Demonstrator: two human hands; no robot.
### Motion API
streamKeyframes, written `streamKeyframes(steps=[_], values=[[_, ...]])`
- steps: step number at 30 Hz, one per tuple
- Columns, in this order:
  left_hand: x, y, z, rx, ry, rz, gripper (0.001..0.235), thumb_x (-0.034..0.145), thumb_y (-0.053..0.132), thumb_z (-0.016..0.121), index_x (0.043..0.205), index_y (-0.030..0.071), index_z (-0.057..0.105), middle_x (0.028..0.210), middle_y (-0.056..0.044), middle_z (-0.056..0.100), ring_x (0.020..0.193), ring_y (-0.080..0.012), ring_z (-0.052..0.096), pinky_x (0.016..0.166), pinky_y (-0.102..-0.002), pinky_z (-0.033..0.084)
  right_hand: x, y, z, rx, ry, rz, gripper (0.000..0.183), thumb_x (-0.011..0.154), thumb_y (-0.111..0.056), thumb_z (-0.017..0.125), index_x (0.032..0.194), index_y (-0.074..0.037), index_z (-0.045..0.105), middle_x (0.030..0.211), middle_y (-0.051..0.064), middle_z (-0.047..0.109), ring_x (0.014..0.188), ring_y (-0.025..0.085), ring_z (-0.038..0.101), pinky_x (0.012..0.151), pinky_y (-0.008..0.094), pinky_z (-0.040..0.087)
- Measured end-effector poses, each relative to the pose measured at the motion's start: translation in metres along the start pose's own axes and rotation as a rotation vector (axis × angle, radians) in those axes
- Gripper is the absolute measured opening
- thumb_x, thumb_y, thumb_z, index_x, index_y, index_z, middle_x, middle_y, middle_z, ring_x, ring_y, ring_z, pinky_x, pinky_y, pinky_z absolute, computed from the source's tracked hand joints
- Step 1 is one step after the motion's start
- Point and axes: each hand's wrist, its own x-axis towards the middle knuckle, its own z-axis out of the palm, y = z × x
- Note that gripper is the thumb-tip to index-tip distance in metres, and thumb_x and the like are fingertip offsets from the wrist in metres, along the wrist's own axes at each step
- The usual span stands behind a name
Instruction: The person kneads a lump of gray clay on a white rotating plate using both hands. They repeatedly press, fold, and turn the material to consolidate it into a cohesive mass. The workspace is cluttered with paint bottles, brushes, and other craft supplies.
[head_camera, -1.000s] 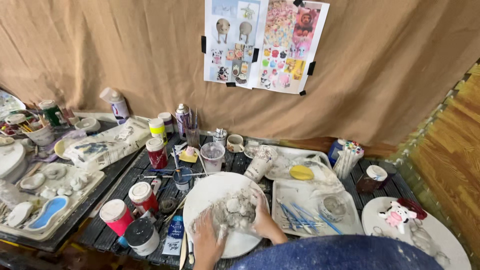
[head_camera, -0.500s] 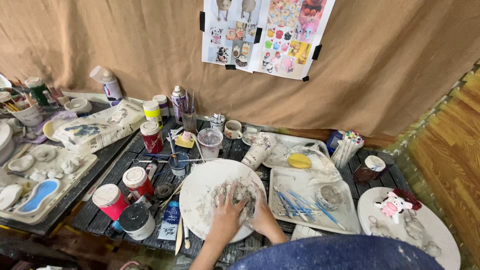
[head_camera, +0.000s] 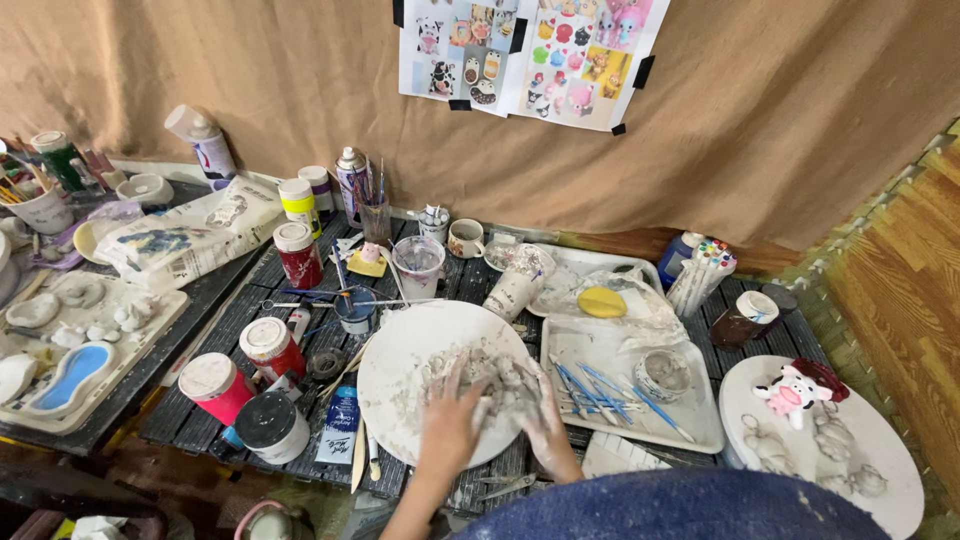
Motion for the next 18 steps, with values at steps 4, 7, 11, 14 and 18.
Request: streamKeyframes(steps=[4,7,11,14,18], values=[[-0.014,-0.039,-0.012,-0.085,0.227,0.082,0.057,0.102,0.039,0.049,0.157,0.025,0.039,0.165,-0.007,0.032,0.152,-0.0295,0.026,0.124,-0.054,0.011,0.017,-0.034,0.021,-0.196,-0.030,-0.210,0.090,0.091,-0.044,0.070,0.159,-0.008,0.025,0.166,0.021,0.029,0.153,0.036,0.033,0.125,0.053,0.031],[-0.019,-0.057,-0.010,-0.239,0.449,0.063,0.064,0.102,0.046,0.028,0.159,0.018,0.036,0.167,-0.011,0.034,0.154,-0.0329,0.025,0.125,-0.053,0.012,0.026,-0.075,0.054,-0.634,-0.107,-0.136,0.103,0.073,-0.049,0.083,0.156,-0.017,0.029,0.165,0.023,0.022,0.149,0.039,0.023,0.116,0.057,0.028],[-0.020,-0.061,-0.003,-0.610,0.541,-0.080,0.076,0.109,0.057,0.021,0.156,-0.002,0.027,0.157,-0.025,0.037,0.148,-0.0388,0.034,0.122,-0.049,0.027,0.050,-0.094,0.085,-1.101,-0.193,-0.151,0.101,0.072,-0.056,0.089,0.151,-0.017,0.040,0.153,0.025,0.040,0.146,0.047,0.028,0.119,0.069,0.017],[-0.024,-0.054,0.002,-0.629,0.660,-0.029,0.076,0.108,0.055,0.014,0.149,-0.004,0.039,0.151,-0.027,0.047,0.144,-0.0410,0.043,0.120,-0.050,0.031,0.065,-0.076,0.093,-0.987,-0.095,-0.126,0.065,0.073,-0.033,0.080,0.134,-0.017,0.063,0.132,0.015,0.066,0.128,0.032,0.058,0.117,0.050,0.035],[-0.029,-0.051,0.006,-0.542,0.579,-0.110,0.069,0.108,0.046,0.018,0.148,-0.003,0.044,0.151,-0.028,0.045,0.142,-0.0433,0.043,0.118,-0.049,0.031,0.086,-0.050,0.105,-0.989,-0.093,-0.326,0.041,0.073,-0.018,0.060,0.111,-0.014,0.076,0.111,0.010,0.077,0.108,0.025,0.071,0.104,0.044,0.047]])
